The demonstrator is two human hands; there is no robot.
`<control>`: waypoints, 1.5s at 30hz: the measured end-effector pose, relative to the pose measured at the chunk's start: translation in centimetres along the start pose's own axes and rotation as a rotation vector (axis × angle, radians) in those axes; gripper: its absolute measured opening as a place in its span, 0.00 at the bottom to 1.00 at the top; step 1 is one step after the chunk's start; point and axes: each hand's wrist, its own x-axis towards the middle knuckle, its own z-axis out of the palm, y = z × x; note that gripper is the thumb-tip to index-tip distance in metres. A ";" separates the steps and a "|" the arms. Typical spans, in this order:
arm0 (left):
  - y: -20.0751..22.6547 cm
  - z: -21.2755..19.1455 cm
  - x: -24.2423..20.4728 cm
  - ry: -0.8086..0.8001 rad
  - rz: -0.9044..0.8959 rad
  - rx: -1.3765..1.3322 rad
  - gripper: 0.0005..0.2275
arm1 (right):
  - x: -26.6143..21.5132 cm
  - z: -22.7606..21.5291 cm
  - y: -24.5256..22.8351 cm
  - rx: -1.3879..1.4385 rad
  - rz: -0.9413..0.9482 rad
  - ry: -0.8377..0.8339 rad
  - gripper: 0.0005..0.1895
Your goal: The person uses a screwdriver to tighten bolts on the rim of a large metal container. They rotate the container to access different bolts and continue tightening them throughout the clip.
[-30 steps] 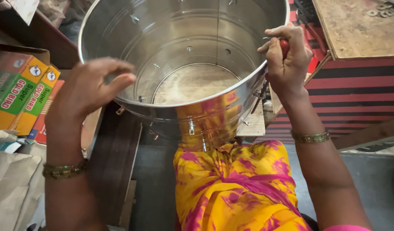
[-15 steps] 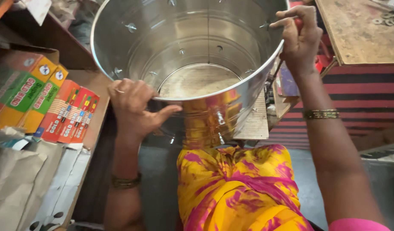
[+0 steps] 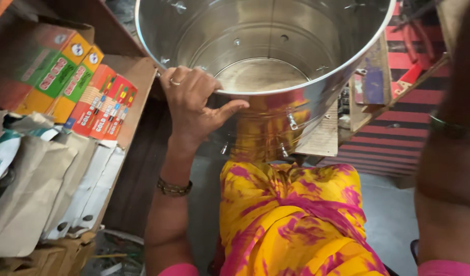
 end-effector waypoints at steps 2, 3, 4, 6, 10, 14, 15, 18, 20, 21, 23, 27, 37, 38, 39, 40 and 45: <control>-1.1 -0.5 0.0 -0.072 0.020 -0.027 0.26 | -2.2 -1.8 -3.4 -0.027 0.071 -0.023 0.08; -1.9 -0.6 0.0 -0.107 0.031 -0.047 0.25 | -3.3 -3.1 -5.1 -0.036 0.114 -0.044 0.08; -3.0 -0.9 0.1 -0.134 0.032 -0.053 0.26 | -4.6 -3.5 -6.4 -0.045 0.155 -0.065 0.09; -5.5 -1.4 0.3 -0.191 0.036 -0.080 0.27 | -7.2 -4.9 -9.2 -0.063 0.235 -0.125 0.10; -9.1 -1.7 0.2 -0.150 0.057 -0.021 0.33 | -11.9 -0.4 -10.0 -0.097 0.218 -0.218 0.12; -9.7 -0.9 -0.7 -0.083 0.000 -0.083 0.35 | -16.0 5.2 -9.0 -0.088 0.344 -0.200 0.35; -9.6 -0.6 -0.9 -0.067 -0.018 -0.090 0.35 | -17.0 5.9 -9.0 -0.072 0.415 -0.226 0.38; -9.2 -0.5 -1.0 -0.056 0.004 -0.022 0.36 | -18.3 6.8 -8.4 -0.096 0.422 -0.242 0.43; -8.4 -0.5 -0.6 -0.048 0.021 0.019 0.38 | -18.1 6.8 -7.6 -0.087 0.394 -0.227 0.44; -7.8 -0.7 -0.5 -0.047 0.025 0.042 0.39 | -17.8 6.6 -7.0 -0.055 0.402 -0.227 0.45; -5.9 -0.7 -0.3 -0.025 0.037 0.083 0.37 | -17.2 6.1 -5.8 -0.005 0.477 -0.233 0.45; -0.3 -0.7 -0.1 -0.003 -0.026 0.116 0.34 | -15.4 4.8 -2.5 -0.078 0.563 -0.269 0.43; 3.8 -3.4 6.2 -0.566 -0.284 -0.055 0.29 | -12.1 0.6 -2.1 0.371 0.626 -0.134 0.26; 3.3 -2.4 7.3 -0.562 -0.210 -0.088 0.29 | -11.6 0.0 -2.9 0.339 0.622 -0.136 0.22; 2.6 -1.2 8.4 -0.557 -0.135 -0.121 0.28 | -11.0 -0.7 -3.9 0.306 0.617 -0.138 0.18; 2.1 0.7 10.0 -0.545 -0.021 -0.148 0.27 | -10.4 -1.4 -5.0 0.274 0.612 -0.140 0.15; 3.6 10.1 16.0 -0.972 0.017 -0.045 0.18 | -9.6 -4.6 -10.2 0.390 0.506 -0.081 0.10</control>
